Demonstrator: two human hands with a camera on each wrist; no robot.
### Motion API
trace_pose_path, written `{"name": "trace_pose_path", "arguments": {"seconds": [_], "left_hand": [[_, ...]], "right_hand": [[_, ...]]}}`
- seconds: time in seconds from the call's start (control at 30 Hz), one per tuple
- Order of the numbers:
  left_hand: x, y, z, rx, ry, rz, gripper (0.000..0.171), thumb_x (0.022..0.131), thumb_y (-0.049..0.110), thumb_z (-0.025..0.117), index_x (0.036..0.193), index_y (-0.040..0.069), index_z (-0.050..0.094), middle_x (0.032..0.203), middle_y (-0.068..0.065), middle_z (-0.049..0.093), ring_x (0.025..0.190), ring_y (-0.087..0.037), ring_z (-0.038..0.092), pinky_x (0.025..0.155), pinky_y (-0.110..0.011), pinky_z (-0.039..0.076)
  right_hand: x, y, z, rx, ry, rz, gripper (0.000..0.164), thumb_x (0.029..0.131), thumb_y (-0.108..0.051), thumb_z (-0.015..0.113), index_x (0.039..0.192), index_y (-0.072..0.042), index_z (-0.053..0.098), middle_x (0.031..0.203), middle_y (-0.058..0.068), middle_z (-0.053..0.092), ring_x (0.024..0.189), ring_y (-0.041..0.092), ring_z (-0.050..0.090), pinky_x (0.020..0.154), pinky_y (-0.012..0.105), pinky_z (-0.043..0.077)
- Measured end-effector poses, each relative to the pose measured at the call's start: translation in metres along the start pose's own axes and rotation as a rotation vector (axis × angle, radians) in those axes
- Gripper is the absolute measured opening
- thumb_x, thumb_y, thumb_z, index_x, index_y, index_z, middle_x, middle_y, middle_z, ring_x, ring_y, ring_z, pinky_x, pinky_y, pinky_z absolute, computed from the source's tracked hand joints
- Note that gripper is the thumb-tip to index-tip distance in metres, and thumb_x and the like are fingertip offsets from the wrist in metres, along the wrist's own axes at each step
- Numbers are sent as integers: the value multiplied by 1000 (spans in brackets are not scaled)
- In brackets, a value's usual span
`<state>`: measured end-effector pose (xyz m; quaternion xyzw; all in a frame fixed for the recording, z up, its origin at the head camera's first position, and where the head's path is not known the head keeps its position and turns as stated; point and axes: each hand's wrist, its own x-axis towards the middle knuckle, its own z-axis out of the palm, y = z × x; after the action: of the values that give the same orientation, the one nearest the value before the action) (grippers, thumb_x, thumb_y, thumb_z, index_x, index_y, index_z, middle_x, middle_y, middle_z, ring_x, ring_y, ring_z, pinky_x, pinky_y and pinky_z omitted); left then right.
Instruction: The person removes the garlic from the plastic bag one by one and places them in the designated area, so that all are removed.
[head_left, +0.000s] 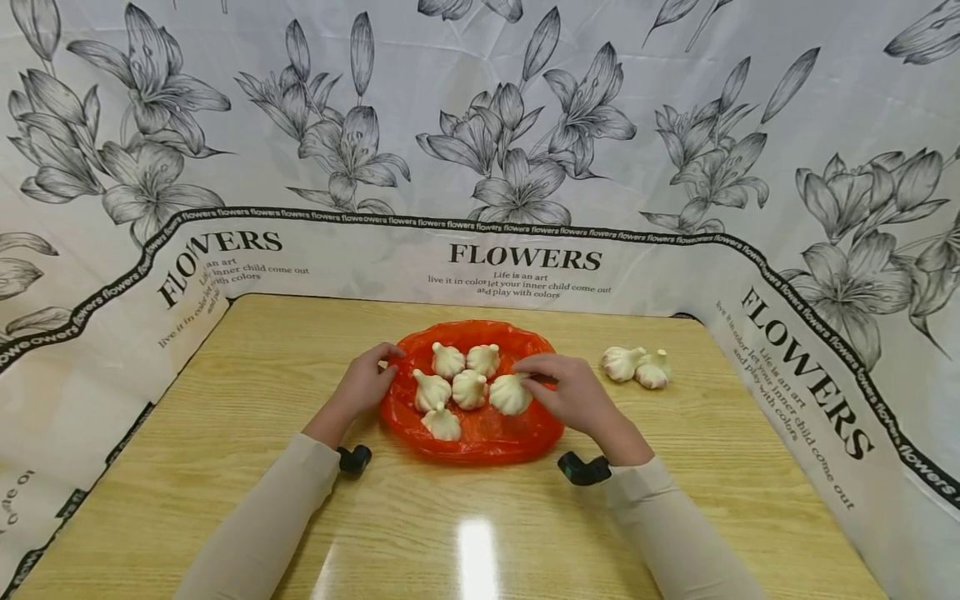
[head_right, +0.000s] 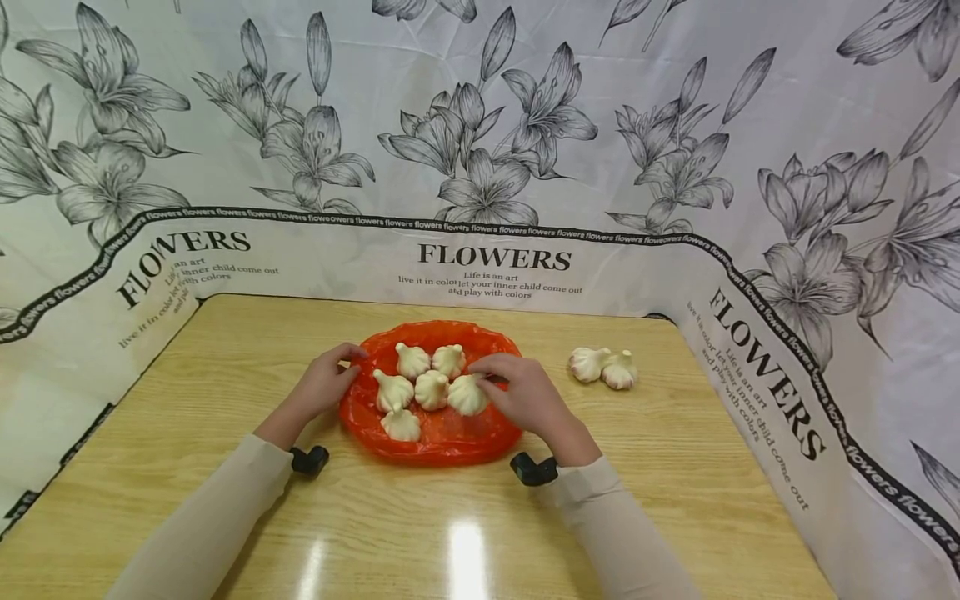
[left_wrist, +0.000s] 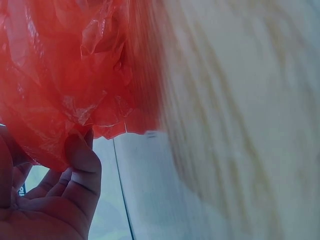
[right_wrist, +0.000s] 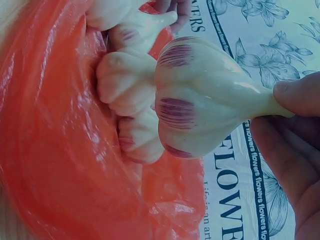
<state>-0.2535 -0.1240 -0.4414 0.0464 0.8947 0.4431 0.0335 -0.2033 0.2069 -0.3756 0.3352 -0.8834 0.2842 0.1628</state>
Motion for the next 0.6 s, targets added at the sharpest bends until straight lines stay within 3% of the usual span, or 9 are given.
{"name": "trace_pose_path", "arguments": {"seconds": [0.3, 0.6], "left_hand": [[0, 0, 0, 6, 4, 1, 23, 99, 11, 51, 122, 14, 57, 129, -12, 56, 89, -26, 56, 78, -31, 56], [-1, 3, -1, 6, 8, 1, 24, 99, 10, 51, 121, 14, 57, 129, -12, 56, 90, -26, 56, 80, -32, 56]], "right_hand": [[1, 3, -13, 3, 12, 38, 22, 86, -8, 72, 107, -9, 73, 105, 7, 73, 94, 21, 70, 78, 34, 58], [0, 10, -24, 14, 71, 23, 23, 84, -4, 73, 106, -9, 73, 103, 8, 73, 89, 20, 71, 75, 32, 59]]}}
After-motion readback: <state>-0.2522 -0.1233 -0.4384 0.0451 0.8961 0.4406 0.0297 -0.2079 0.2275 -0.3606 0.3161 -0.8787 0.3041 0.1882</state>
